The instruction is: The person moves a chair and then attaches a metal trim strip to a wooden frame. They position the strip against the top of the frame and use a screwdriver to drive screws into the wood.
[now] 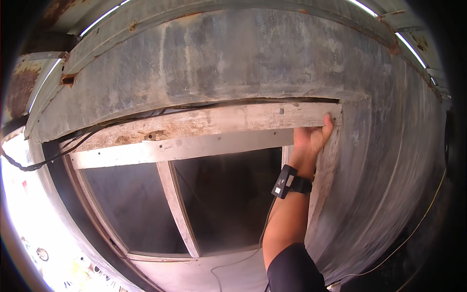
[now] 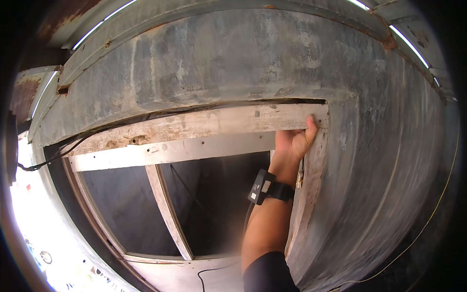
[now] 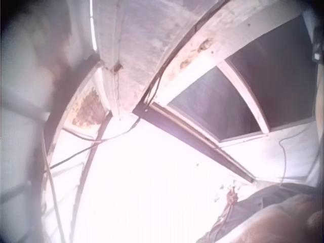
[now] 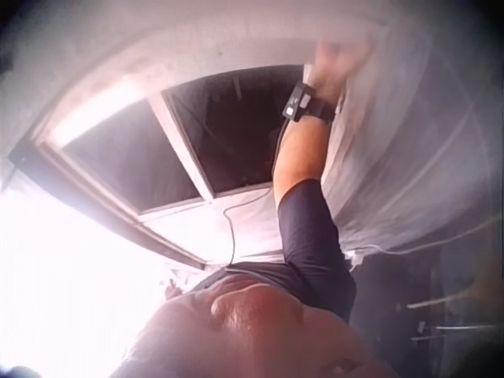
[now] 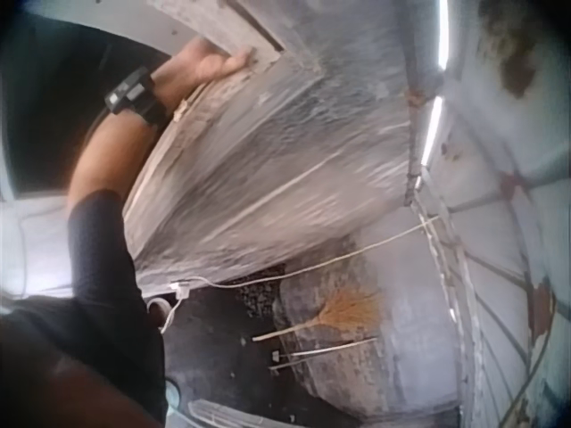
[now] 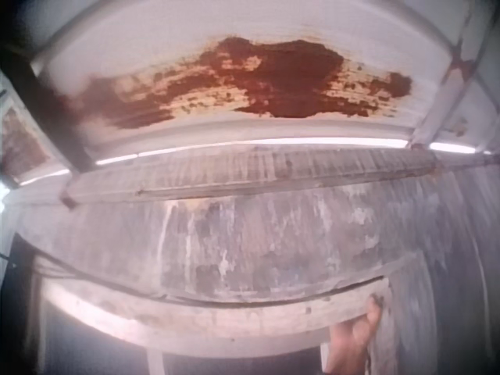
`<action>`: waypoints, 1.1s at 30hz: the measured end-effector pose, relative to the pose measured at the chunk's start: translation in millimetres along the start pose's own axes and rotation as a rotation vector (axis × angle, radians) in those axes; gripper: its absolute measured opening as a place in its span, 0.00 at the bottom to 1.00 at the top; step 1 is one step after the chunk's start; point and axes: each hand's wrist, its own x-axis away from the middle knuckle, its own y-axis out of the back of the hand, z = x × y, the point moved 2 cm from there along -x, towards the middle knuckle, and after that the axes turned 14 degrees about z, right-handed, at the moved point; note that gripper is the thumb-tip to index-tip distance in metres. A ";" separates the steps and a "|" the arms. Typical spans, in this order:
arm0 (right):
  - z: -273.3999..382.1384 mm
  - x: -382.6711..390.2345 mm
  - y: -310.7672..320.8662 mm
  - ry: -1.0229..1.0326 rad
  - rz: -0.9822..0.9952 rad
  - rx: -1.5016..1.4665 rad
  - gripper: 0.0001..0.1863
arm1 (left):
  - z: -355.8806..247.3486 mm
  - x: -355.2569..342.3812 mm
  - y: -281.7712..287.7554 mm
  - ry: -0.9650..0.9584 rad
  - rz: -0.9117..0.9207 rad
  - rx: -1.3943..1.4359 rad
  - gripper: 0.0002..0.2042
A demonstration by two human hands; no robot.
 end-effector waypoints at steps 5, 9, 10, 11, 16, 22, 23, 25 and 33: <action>3.8 -2.4 8.0 -0.015 0.021 -0.020 0.30 | -0.1 -3.9 -0.9 -0.004 0.010 -0.005 0.05; 4.3 -1.5 9.1 -0.014 0.082 0.004 0.34 | 1.5 -5.9 -0.9 -0.004 0.023 -0.004 0.04; 5.5 -0.1 9.9 -0.014 0.081 0.006 0.34 | 2.2 -7.7 -0.5 -0.005 0.025 -0.004 0.04; 4.7 1.7 10.5 -0.025 0.105 -0.020 0.35 | 2.6 -7.7 -2.3 -0.006 0.025 -0.002 0.04; 4.6 17.8 13.4 -0.053 0.191 -0.099 0.36 | 5.3 -5.4 0.6 -0.003 0.028 0.002 0.03; 4.3 20.0 29.8 -0.080 0.308 -0.010 0.28 | 7.8 -4.4 4.7 -0.001 0.028 0.011 0.02; 4.7 15.9 40.1 -0.096 0.269 -0.025 0.24 | 7.8 -4.4 5.6 -0.002 0.029 0.009 0.02; 12.4 5.9 65.3 -0.104 0.227 -0.030 0.20 | 7.8 -5.4 7.2 -0.002 0.038 0.007 0.02; 4.6 -13.9 61.1 -0.056 -0.055 0.068 0.13 | 16.9 -2.1 15.5 0.004 0.037 0.019 0.02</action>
